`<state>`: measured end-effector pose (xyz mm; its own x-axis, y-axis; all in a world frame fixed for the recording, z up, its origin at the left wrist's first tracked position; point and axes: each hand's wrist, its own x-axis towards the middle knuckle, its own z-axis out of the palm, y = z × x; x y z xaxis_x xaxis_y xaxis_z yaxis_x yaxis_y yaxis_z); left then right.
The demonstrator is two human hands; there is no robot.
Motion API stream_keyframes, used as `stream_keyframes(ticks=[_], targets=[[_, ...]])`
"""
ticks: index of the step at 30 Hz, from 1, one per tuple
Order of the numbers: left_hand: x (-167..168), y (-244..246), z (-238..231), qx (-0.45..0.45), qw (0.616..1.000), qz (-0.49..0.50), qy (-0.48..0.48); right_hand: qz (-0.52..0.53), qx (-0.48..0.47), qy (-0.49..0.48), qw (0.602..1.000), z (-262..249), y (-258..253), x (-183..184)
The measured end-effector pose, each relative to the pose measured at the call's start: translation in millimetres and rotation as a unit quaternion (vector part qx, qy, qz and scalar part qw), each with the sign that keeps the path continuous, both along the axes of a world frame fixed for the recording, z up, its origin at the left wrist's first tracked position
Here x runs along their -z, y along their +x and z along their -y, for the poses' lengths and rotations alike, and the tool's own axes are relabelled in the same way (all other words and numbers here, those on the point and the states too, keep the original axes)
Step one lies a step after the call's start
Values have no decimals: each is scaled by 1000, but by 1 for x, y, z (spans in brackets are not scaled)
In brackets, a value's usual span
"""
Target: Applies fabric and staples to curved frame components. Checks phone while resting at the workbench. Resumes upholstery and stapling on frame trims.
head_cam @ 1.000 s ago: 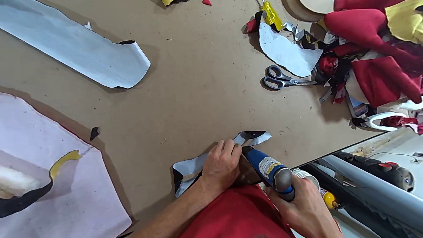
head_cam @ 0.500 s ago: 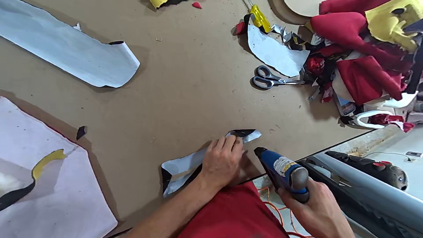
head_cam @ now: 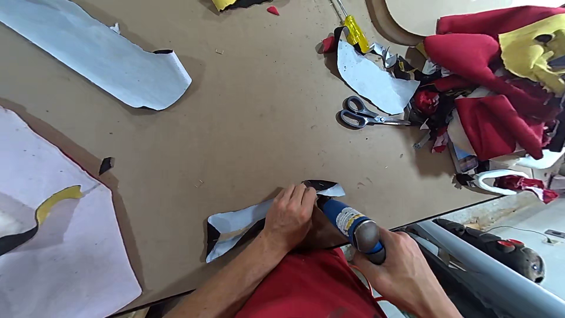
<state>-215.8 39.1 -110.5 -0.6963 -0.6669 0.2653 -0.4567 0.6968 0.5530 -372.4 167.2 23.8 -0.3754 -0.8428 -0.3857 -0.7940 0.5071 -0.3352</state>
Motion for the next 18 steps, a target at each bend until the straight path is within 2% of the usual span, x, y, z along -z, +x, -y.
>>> stream_keyframes(ticks=[3,10,14,18], targets=[[-2,1,2,5,999,0,34,11,-18,9,1000,5,-1,-2],[0,0,3,0,999,-5,40,5,-26,15,1000,14,2,-1],[-2,-1,3,-12,999,-2,46,-4,-11,29,999,15,3,-2],[-2,0,2,1,1000,3,30,14,33,20,999,-7,-14,-9]])
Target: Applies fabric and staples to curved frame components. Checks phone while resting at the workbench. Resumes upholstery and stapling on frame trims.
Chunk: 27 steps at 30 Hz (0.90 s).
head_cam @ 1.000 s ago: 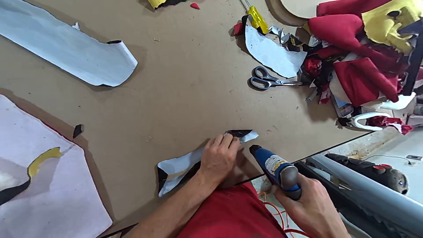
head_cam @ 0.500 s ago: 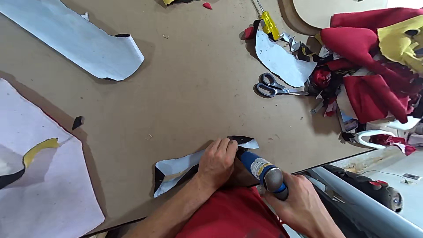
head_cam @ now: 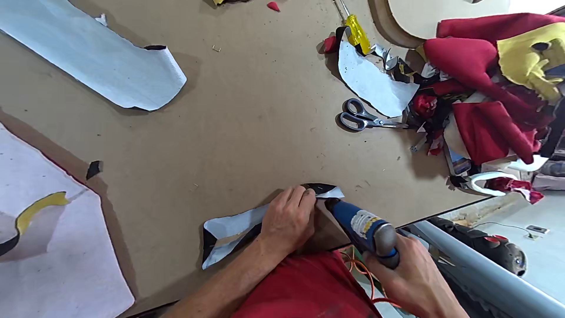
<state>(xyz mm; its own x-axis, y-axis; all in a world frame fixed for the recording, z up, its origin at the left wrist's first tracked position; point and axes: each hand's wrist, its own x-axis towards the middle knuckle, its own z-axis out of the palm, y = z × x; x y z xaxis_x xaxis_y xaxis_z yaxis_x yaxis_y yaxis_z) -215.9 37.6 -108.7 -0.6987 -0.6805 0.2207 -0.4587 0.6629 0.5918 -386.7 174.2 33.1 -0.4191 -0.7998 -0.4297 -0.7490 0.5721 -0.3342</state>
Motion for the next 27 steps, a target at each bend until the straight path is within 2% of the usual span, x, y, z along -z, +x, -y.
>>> stream_keyframes(ticks=[4,7,15,27], targets=[[-3,-9,-4,21,997,36,-68,1,17,-12,1000,-14,-11,-5],[-7,-20,-3,11,995,49,-81,-18,5,-26,999,-12,-9,0],[-2,-24,-3,-20,1000,1,-8,-17,-45,-26,999,2,-12,6],[-8,-30,6,-52,997,43,48,-1,-120,11,993,18,-22,1]])
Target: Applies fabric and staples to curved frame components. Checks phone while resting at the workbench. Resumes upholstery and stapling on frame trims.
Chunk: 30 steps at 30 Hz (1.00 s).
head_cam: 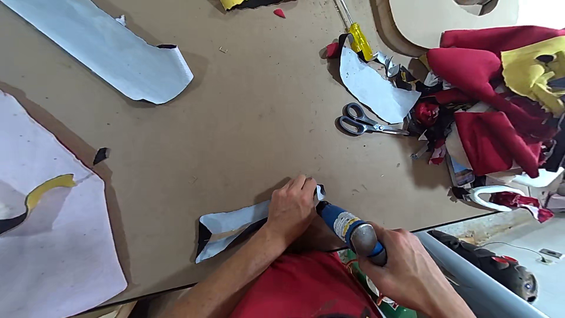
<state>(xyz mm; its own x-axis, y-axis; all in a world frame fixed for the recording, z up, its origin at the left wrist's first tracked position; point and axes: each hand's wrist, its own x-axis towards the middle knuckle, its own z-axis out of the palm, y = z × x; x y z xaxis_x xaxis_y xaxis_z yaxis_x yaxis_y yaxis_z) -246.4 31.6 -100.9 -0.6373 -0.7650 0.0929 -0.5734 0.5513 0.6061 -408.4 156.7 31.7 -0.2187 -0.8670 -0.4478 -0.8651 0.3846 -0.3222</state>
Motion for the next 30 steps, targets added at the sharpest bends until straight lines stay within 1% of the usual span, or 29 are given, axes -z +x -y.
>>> stream_keyframes(ticks=[10,12,15,18,20,22,24,25,26,27,28,30], targets=[[0,3,5,24,999,-8,27,-6,3,-42,999,12,4,4],[0,2,5,24,999,-10,25,-7,4,-36,999,14,5,6],[0,0,5,22,999,-12,28,-10,24,2,1000,17,2,2],[-4,3,2,0,1000,0,26,-69,75,44,994,10,-8,-4],[-5,1,1,-19,1000,-9,4,-104,157,87,978,11,-16,-5],[-6,-3,1,-28,999,-16,-8,-88,211,77,970,11,-26,7],[-7,-2,3,-30,1000,-7,2,-1,218,24,976,4,-46,24],[-8,-1,4,-31,999,-3,13,38,221,-17,974,-3,-61,32],[-10,1,4,-31,999,5,25,39,238,-69,968,-14,-77,36],[-13,3,3,-31,999,13,36,2,269,-117,956,-29,-99,37],[-16,4,3,-32,998,20,44,-55,303,-136,941,-45,-129,37],[-16,5,1,-40,998,34,36,-156,361,-108,913,-78,-195,40]])
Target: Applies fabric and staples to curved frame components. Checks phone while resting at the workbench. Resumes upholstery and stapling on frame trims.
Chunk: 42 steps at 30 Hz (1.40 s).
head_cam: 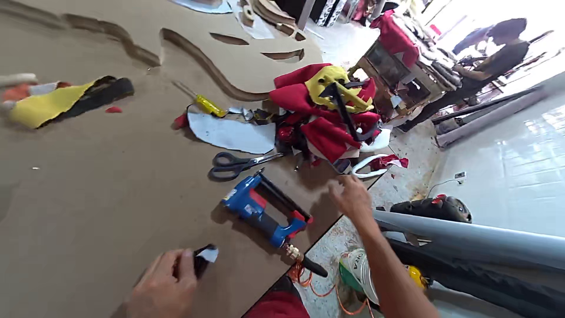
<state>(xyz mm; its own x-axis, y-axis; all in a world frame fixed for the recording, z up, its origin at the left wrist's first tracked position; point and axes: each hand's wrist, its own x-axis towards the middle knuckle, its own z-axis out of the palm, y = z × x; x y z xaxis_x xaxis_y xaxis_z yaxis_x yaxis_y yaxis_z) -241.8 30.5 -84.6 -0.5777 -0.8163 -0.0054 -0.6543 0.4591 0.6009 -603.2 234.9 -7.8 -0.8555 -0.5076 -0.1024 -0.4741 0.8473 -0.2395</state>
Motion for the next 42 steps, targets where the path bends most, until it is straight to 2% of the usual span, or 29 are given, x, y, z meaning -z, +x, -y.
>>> stream_keyframes(ticks=[2,4,6,8,11,14,17,19,20,21,22,23,25,27,30,33,36,38,39,40,42], targets=[[2,-4,-2,-8,1000,21,-7,-25,8,24,999,-20,-64,14],[8,-8,-4,-14,999,36,-29,-18,-28,51,998,-21,-111,30],[9,-10,-5,-25,997,49,-46,-22,-62,88,994,-14,-139,44],[8,-12,-8,-49,996,58,-49,-25,-78,123,989,-7,-146,43],[7,-13,-16,-88,993,67,-31,-26,-82,101,991,-12,-127,41],[3,-11,-22,-117,991,50,-35,-47,-75,60,994,-18,-84,34],[-18,-11,-31,-132,983,17,-126,-26,-62,96,993,-30,-43,37],[-41,-25,-43,-95,979,-49,-175,22,-45,100,994,-39,-26,34],[-54,-37,-52,-66,982,-87,-153,67,-28,87,994,-44,-19,30],[-68,-53,-64,-34,988,-127,-86,111,-5,61,992,-49,-11,26],[-81,-72,-75,-6,986,-166,26,152,16,26,988,-53,-3,19],[-88,-91,-85,13,966,-203,162,177,28,-10,984,-57,7,12],[-89,-124,-101,26,887,-257,382,189,26,-82,978,-62,37,-6],[-86,-139,-109,22,818,-295,492,153,-1,-164,975,-58,74,-21],[-98,-141,-106,21,748,-426,510,89,-88,-250,960,-36,119,-33],[-117,-120,-82,7,657,-520,545,40,-182,-281,941,-11,144,-30],[-127,-95,-67,-22,616,-554,560,22,-235,-284,929,6,152,-35],[-128,-84,-66,-31,613,-573,543,78,-265,-290,916,12,158,-38],[-128,-80,-64,-40,617,-582,529,140,-276,-298,903,14,159,-41],[-128,-76,-62,-52,623,-588,514,220,-282,-314,879,17,161,-43],[-128,-70,-59,-74,620,-605,494,379,-270,-371,804,24,163,-44]])
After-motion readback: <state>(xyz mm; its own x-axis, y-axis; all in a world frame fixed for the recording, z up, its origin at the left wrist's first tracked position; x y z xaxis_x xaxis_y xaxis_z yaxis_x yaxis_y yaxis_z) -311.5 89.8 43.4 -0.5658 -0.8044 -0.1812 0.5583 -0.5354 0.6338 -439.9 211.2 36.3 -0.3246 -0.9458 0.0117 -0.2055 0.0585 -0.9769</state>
